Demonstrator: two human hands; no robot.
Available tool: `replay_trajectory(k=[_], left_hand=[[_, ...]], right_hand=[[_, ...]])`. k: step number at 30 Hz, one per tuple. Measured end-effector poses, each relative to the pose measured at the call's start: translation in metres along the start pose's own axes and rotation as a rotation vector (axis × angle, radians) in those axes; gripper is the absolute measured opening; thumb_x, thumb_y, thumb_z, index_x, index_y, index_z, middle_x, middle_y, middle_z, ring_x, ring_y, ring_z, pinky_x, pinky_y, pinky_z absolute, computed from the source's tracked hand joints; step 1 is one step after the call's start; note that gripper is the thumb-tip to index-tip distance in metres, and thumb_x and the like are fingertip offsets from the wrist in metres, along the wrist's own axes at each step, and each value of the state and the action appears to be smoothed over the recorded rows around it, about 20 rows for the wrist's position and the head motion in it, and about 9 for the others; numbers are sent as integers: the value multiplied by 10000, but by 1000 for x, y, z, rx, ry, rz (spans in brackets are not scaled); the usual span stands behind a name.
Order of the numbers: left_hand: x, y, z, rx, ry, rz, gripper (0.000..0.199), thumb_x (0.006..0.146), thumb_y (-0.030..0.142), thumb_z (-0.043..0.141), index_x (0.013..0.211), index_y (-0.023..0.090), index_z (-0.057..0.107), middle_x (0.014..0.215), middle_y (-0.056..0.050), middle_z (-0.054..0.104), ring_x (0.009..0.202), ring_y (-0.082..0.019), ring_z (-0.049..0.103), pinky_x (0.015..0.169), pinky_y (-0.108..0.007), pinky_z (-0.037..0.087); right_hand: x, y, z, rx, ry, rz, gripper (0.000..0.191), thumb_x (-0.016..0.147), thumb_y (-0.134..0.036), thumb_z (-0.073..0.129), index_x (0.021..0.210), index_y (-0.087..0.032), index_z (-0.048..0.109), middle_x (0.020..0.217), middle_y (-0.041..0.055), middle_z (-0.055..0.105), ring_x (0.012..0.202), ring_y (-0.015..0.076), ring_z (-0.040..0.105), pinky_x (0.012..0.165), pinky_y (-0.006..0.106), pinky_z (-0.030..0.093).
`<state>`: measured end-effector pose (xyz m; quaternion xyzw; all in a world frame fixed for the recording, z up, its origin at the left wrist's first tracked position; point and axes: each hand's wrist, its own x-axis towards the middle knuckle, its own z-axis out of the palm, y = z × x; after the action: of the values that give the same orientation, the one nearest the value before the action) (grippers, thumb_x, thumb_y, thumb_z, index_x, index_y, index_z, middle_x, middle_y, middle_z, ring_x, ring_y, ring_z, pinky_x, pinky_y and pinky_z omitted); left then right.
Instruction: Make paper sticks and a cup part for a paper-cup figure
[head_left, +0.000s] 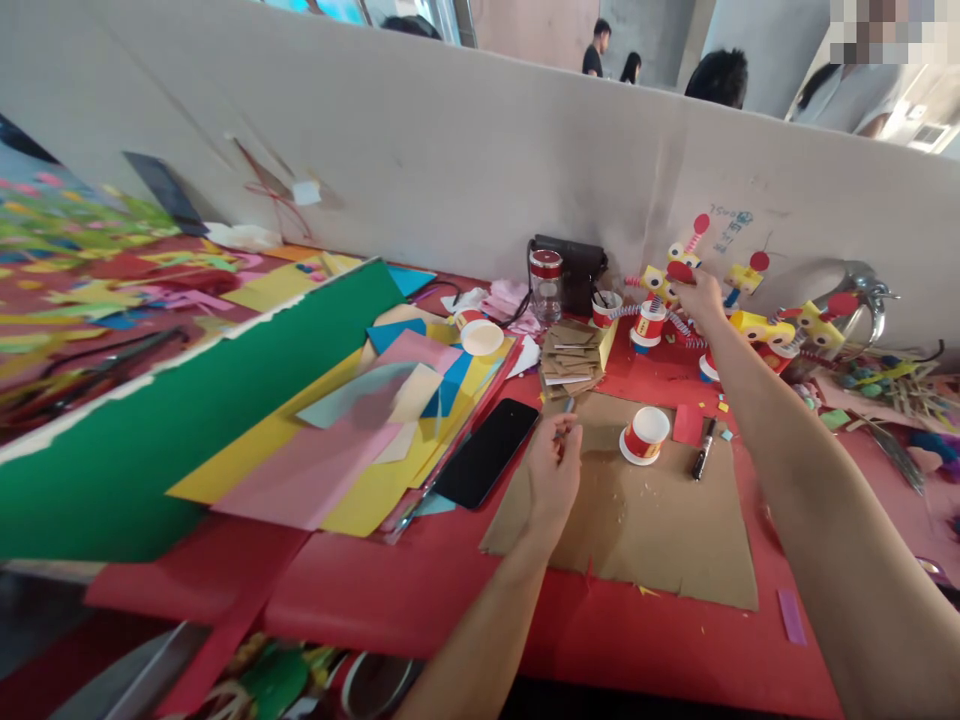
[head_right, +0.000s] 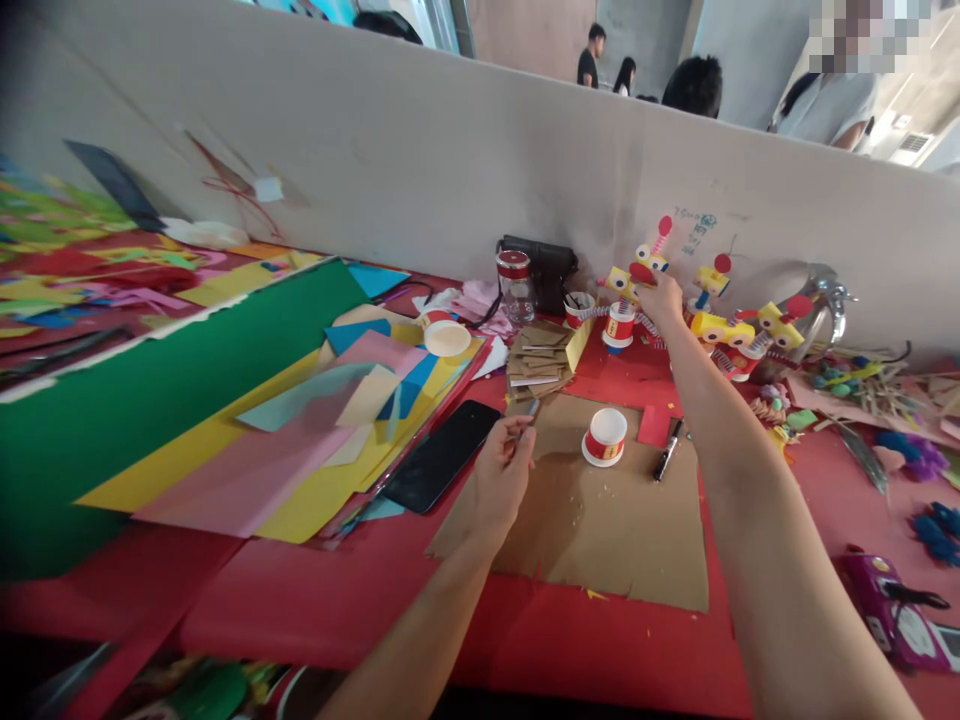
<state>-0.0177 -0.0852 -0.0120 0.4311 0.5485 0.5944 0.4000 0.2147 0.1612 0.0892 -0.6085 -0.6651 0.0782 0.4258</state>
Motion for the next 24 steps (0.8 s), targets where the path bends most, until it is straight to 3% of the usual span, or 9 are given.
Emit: replay_trajectory(k=[6, 10, 13, 16, 19, 24], left_hand=[[-2, 2, 2, -14, -10, -28, 164, 834, 339, 579, 936, 214, 608, 771, 9, 558, 545, -95, 483, 482, -207, 412], [-1, 9, 4, -87, 1, -75, 159, 810, 345, 611, 906, 218, 612, 746, 21, 557, 526, -91, 479, 484, -209, 391], [13, 27, 12, -148, 6, -76, 160, 797, 341, 638, 890, 211, 636, 782, 11, 603, 547, -85, 493, 527, -211, 415], [46, 54, 31, -198, -119, -77, 136, 802, 276, 652, 918, 206, 668, 859, -11, 650, 609, -93, 551, 592, -218, 457], [93, 77, 62, -256, -238, -126, 137, 818, 167, 633, 943, 202, 675, 909, -7, 644, 598, -79, 567, 613, -224, 477], [163, 90, 118, -342, -191, -203, 183, 790, 38, 630, 907, 179, 621, 864, -2, 626, 576, -72, 567, 621, -223, 488]], right_hand=[[-3, -14, -5, 32, -16, 67, 336, 807, -355, 587, 1064, -167, 693, 788, 54, 688, 651, 194, 671, 666, 347, 551], [-2, -24, -9, -16, -12, 89, 240, 775, -352, 640, 912, -165, 700, 742, 48, 668, 761, 232, 667, 736, 367, 534], [0, -31, -11, -51, -13, 109, 186, 768, -338, 643, 809, -161, 679, 709, 45, 648, 790, 245, 653, 762, 376, 513], [0, -34, -13, -57, -31, 125, 183, 797, -335, 604, 755, -164, 653, 657, 38, 626, 735, 229, 639, 731, 355, 500], [1, -34, -16, -51, -62, 133, 181, 812, -330, 583, 730, -177, 635, 583, 17, 590, 650, 202, 616, 671, 322, 487], [3, -29, -21, -46, -106, 137, 248, 837, -370, 560, 680, -186, 614, 472, -14, 513, 521, 165, 563, 582, 281, 459]])
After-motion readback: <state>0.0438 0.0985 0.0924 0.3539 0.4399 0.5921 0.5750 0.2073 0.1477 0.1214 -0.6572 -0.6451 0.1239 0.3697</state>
